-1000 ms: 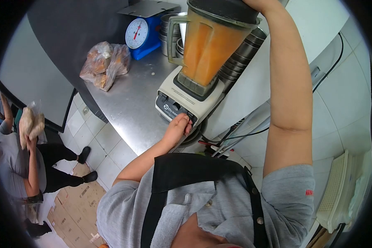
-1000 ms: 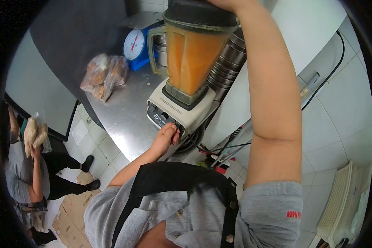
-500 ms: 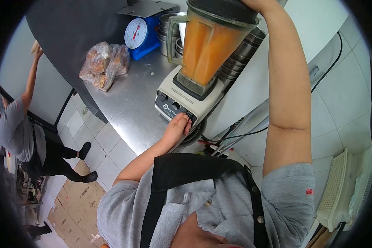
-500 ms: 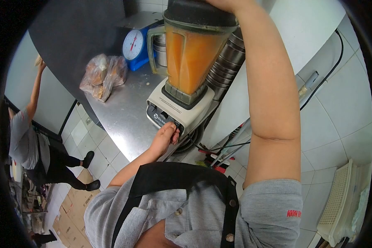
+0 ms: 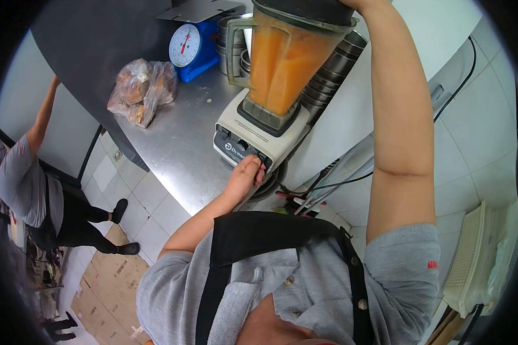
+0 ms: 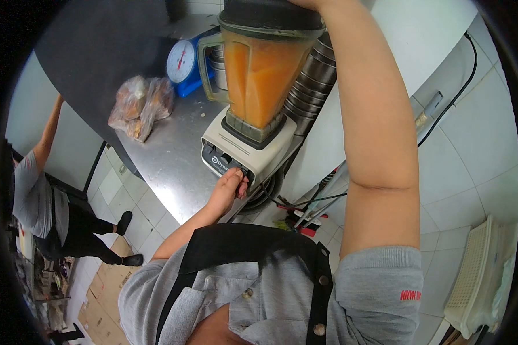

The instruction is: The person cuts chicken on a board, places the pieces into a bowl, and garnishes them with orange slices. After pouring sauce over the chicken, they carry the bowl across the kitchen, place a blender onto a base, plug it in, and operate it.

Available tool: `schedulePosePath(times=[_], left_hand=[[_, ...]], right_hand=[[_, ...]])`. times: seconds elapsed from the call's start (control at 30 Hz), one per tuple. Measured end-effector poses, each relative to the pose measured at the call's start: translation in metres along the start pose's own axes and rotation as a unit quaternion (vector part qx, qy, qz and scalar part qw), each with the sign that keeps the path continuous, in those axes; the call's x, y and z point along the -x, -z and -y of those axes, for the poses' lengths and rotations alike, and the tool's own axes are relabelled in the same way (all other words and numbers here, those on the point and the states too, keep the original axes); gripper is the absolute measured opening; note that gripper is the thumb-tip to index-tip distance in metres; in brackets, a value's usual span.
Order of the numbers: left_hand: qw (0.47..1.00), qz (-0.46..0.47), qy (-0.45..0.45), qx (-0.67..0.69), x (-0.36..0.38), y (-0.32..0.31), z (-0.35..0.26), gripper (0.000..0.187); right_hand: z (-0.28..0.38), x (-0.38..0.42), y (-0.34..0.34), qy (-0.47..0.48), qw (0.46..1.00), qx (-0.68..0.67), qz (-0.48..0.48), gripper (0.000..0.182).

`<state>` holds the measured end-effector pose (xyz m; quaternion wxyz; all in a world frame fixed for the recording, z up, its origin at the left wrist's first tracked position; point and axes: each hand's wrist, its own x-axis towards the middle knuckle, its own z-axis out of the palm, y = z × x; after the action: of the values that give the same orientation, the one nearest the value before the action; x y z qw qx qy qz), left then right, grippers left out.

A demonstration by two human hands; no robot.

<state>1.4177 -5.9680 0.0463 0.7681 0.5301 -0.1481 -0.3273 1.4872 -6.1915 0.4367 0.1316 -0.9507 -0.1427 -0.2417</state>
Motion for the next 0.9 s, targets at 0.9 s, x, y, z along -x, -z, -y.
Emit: schedulePosePath(times=[0.9], left_hand=[[1.000,0.004,-0.006,-0.008,0.001,-0.001,0.000,0.025]], right_hand=[[0.019,0.014,0.009,-0.013,0.999,-0.028,0.014,0.061]])
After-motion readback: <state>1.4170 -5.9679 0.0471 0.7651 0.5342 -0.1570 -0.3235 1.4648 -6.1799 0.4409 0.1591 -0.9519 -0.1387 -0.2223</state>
